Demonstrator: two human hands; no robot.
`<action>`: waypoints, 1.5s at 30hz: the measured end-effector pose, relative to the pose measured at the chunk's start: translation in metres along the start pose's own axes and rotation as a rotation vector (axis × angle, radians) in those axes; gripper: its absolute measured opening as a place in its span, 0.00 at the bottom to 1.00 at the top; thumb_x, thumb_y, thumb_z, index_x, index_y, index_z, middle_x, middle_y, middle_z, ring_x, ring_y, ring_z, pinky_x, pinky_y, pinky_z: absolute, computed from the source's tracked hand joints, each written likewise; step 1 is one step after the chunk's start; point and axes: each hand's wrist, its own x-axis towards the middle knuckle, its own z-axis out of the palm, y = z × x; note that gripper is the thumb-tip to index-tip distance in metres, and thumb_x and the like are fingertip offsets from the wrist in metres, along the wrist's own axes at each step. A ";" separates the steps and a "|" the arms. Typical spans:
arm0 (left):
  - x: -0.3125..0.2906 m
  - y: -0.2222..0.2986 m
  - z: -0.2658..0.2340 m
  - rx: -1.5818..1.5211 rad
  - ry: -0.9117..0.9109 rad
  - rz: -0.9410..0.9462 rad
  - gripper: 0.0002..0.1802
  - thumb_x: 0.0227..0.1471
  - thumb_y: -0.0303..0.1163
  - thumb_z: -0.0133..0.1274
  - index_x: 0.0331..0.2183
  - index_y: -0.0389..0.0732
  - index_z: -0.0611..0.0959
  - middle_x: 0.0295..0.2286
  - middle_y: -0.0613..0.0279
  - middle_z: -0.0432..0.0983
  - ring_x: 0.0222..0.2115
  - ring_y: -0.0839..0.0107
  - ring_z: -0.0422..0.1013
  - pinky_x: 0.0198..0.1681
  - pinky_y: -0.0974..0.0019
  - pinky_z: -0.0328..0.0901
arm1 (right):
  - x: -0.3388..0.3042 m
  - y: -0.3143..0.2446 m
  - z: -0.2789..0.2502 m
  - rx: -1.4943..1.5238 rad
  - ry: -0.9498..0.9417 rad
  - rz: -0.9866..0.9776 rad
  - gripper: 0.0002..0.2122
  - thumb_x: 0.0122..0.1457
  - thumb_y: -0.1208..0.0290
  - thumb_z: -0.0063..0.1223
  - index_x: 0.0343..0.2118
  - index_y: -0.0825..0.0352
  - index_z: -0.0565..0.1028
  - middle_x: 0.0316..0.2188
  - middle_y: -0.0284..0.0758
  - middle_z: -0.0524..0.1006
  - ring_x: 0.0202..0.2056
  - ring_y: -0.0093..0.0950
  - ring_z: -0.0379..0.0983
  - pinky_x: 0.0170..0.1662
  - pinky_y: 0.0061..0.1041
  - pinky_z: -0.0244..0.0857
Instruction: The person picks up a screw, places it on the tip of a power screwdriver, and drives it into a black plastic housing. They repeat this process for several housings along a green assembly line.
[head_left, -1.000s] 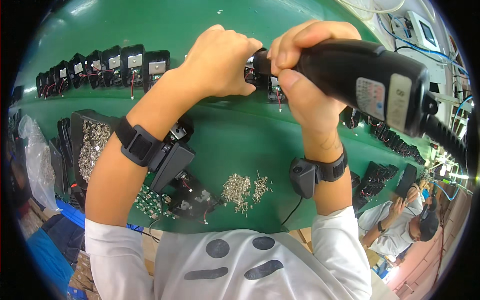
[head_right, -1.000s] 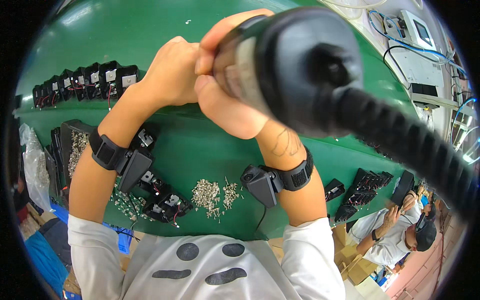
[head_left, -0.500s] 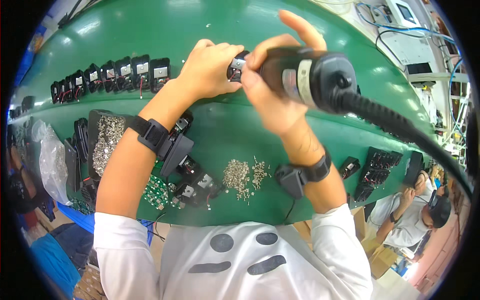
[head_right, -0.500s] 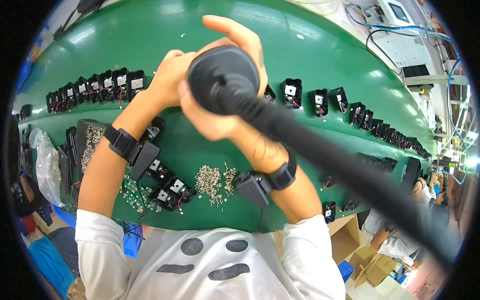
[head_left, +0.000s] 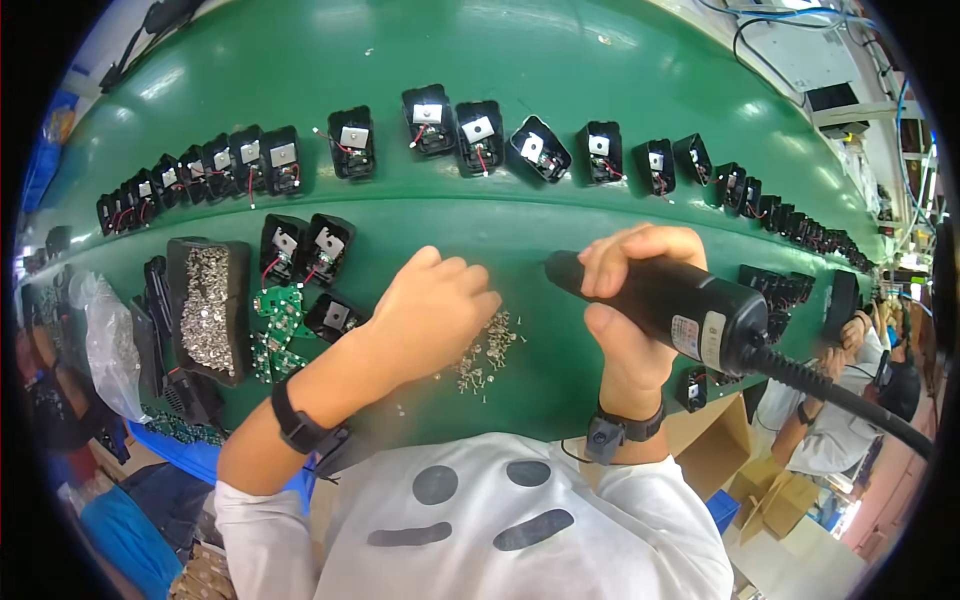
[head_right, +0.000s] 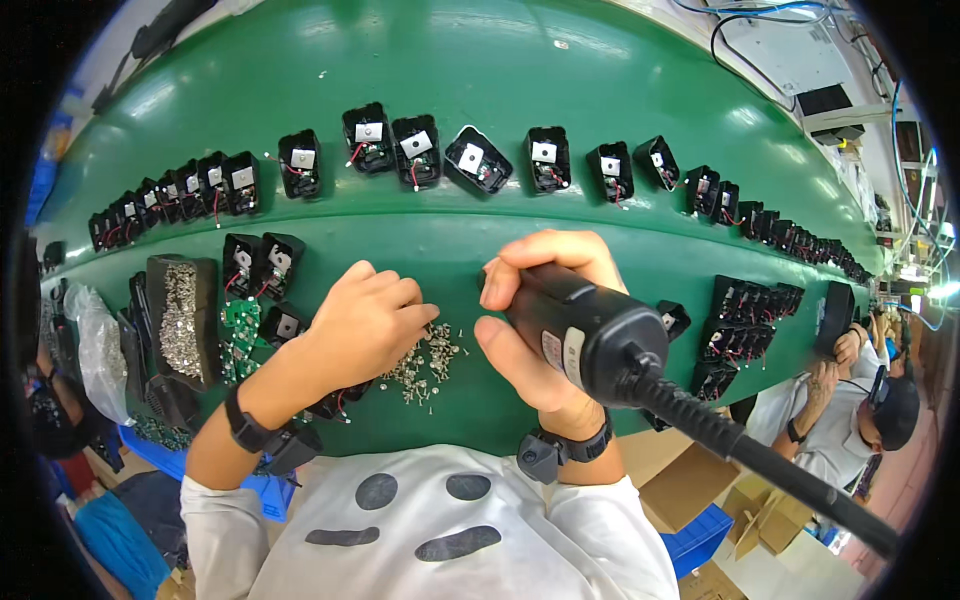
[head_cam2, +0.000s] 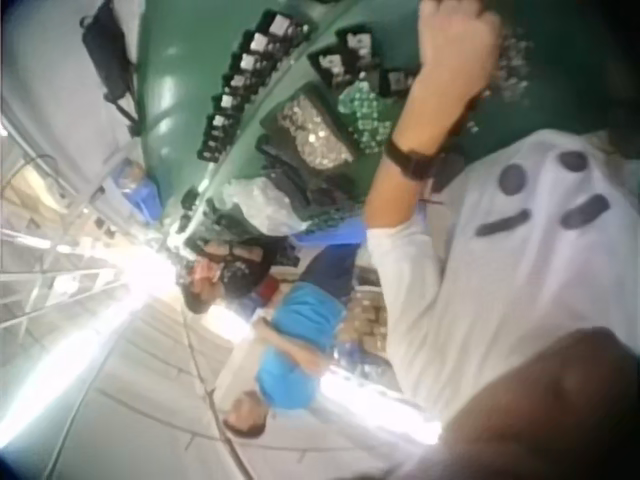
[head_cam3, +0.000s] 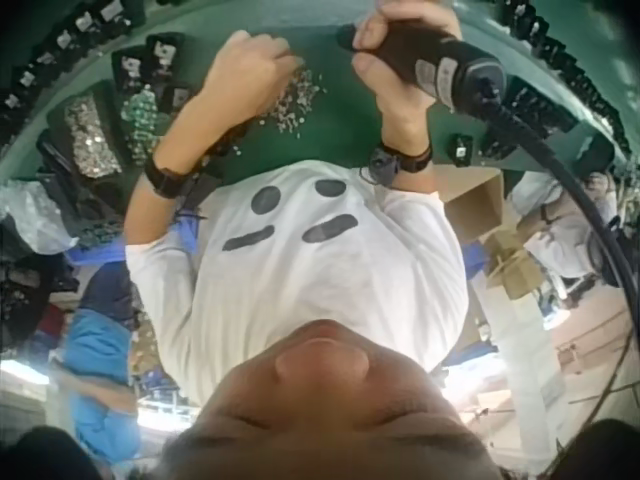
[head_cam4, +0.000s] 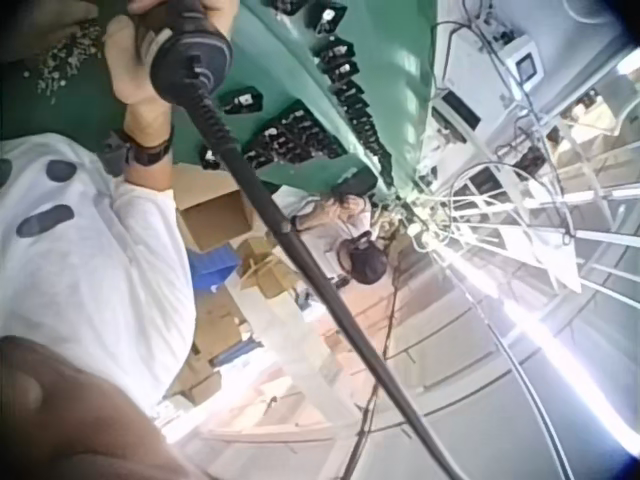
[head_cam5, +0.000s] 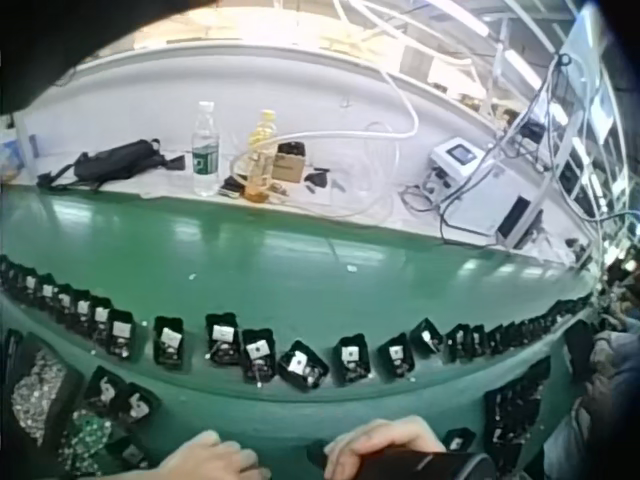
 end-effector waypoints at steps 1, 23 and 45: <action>0.000 -0.003 0.004 0.005 -0.006 0.003 0.10 0.40 0.31 0.61 0.31 0.46 0.84 0.24 0.69 0.70 0.27 0.70 0.68 0.32 0.63 0.58 | 0.000 0.001 0.000 0.005 0.006 -0.003 0.23 0.42 0.88 0.57 0.44 0.69 0.68 0.28 0.34 0.73 0.31 0.23 0.69 0.40 0.25 0.66; -0.010 0.023 -0.007 -1.880 0.531 -0.692 0.08 0.56 0.26 0.54 0.38 0.34 0.81 0.29 0.56 0.80 0.25 0.73 0.76 0.26 0.73 0.70 | 0.004 -0.050 0.014 0.257 -0.160 -0.219 0.24 0.44 0.82 0.61 0.43 0.57 0.65 0.26 0.27 0.75 0.25 0.26 0.74 0.33 0.32 0.68; 0.010 -0.007 -0.026 -2.157 0.568 -0.571 0.13 0.59 0.35 0.51 0.38 0.34 0.79 0.26 0.55 0.80 0.21 0.69 0.76 0.22 0.71 0.69 | 0.051 -0.034 0.033 0.305 -0.236 -0.269 0.21 0.45 0.79 0.62 0.44 0.60 0.68 0.27 0.23 0.73 0.28 0.20 0.71 0.39 0.23 0.64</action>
